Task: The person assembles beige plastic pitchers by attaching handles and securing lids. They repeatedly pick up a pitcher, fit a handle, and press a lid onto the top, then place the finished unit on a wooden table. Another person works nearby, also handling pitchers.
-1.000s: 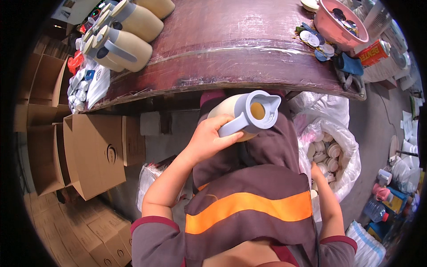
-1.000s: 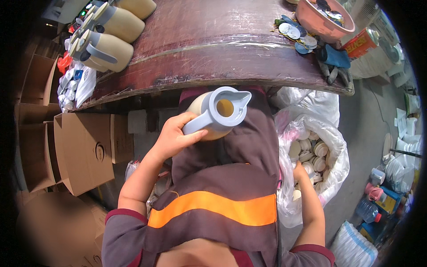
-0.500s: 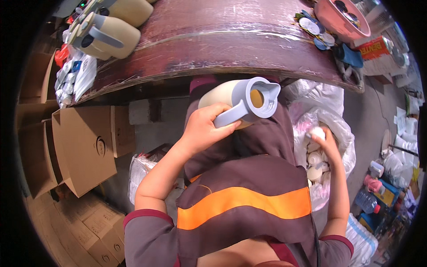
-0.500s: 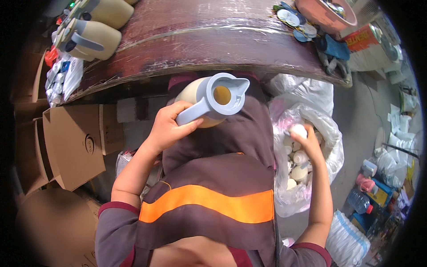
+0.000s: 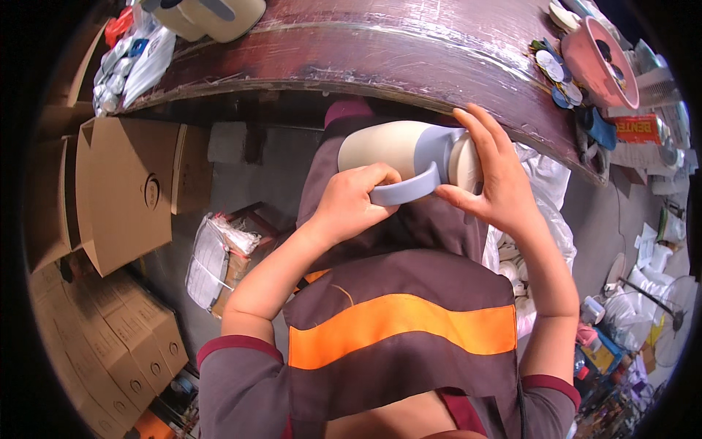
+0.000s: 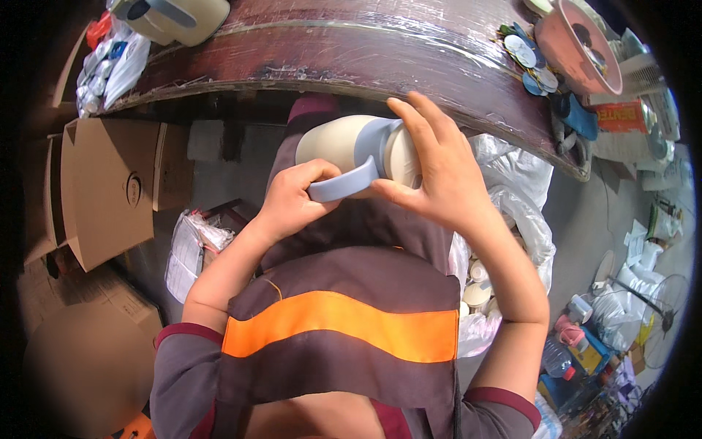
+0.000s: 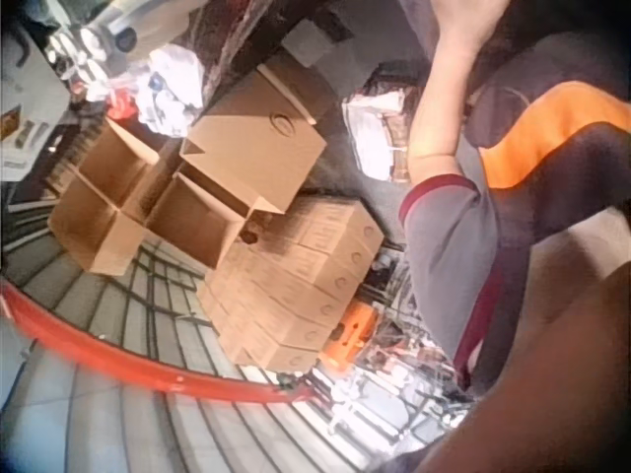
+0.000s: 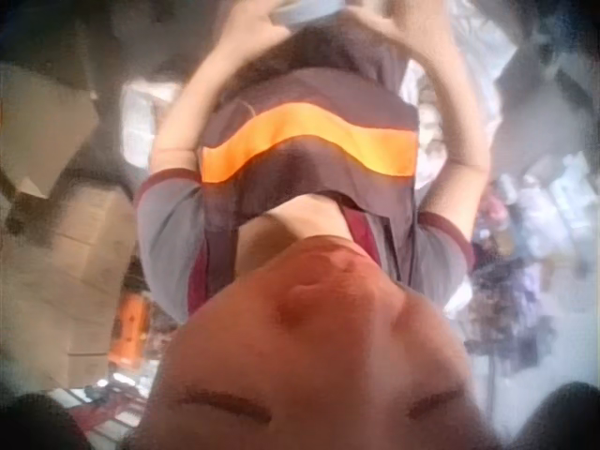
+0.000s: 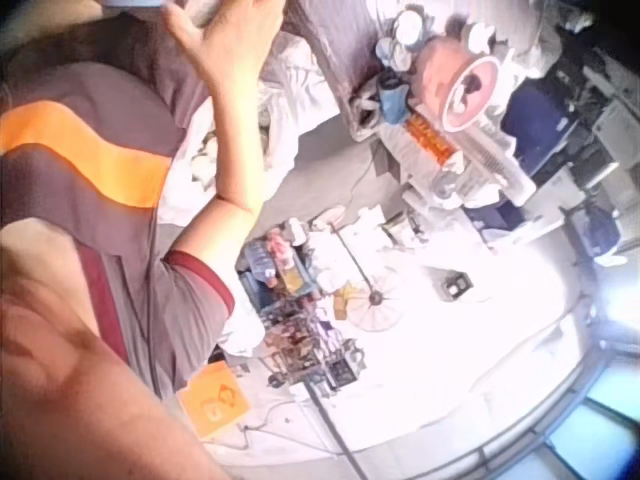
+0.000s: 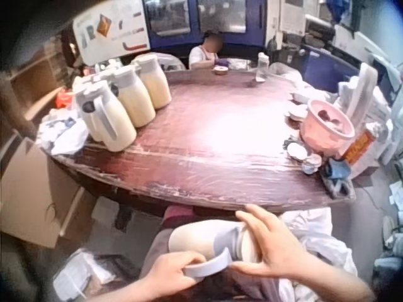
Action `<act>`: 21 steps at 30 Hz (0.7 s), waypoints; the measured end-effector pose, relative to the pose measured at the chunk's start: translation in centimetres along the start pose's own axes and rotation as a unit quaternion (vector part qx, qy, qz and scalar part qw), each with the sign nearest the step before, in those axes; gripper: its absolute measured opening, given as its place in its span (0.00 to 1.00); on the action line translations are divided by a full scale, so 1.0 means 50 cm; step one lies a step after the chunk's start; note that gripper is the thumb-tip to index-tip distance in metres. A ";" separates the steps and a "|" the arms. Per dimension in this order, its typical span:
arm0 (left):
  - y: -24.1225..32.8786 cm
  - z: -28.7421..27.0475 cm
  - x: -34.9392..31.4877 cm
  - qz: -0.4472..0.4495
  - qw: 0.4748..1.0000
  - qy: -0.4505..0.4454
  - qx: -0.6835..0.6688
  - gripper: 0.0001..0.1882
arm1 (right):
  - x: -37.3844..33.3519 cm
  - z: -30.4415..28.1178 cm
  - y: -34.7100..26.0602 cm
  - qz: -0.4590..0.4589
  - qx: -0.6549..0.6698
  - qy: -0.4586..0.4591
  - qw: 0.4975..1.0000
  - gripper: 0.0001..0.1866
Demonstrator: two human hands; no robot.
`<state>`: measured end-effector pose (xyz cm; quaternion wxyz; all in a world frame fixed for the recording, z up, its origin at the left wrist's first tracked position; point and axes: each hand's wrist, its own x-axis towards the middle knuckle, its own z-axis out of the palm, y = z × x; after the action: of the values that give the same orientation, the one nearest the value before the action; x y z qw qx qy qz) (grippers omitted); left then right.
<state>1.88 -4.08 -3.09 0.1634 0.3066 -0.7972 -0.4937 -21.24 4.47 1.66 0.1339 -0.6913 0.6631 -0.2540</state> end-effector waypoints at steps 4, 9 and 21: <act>-0.023 -0.005 -0.003 -0.003 1.000 0.007 0.000 0.12 | -0.023 0.025 -0.025 0.111 0.015 0.023 0.993 0.47; -0.062 -0.068 0.077 -0.012 0.997 0.072 0.015 0.10 | -0.015 0.006 -0.023 -0.128 0.061 -0.005 0.990 0.48; -0.089 -0.001 0.151 -0.052 0.997 0.053 -0.002 0.08 | -0.043 0.000 -0.020 -0.074 0.000 -0.076 0.994 0.47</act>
<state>-2.37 -10.46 -7.32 0.1805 0.3732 -0.7691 -0.4864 -20.39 6.67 1.80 0.1649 -0.7555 0.5981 -0.2104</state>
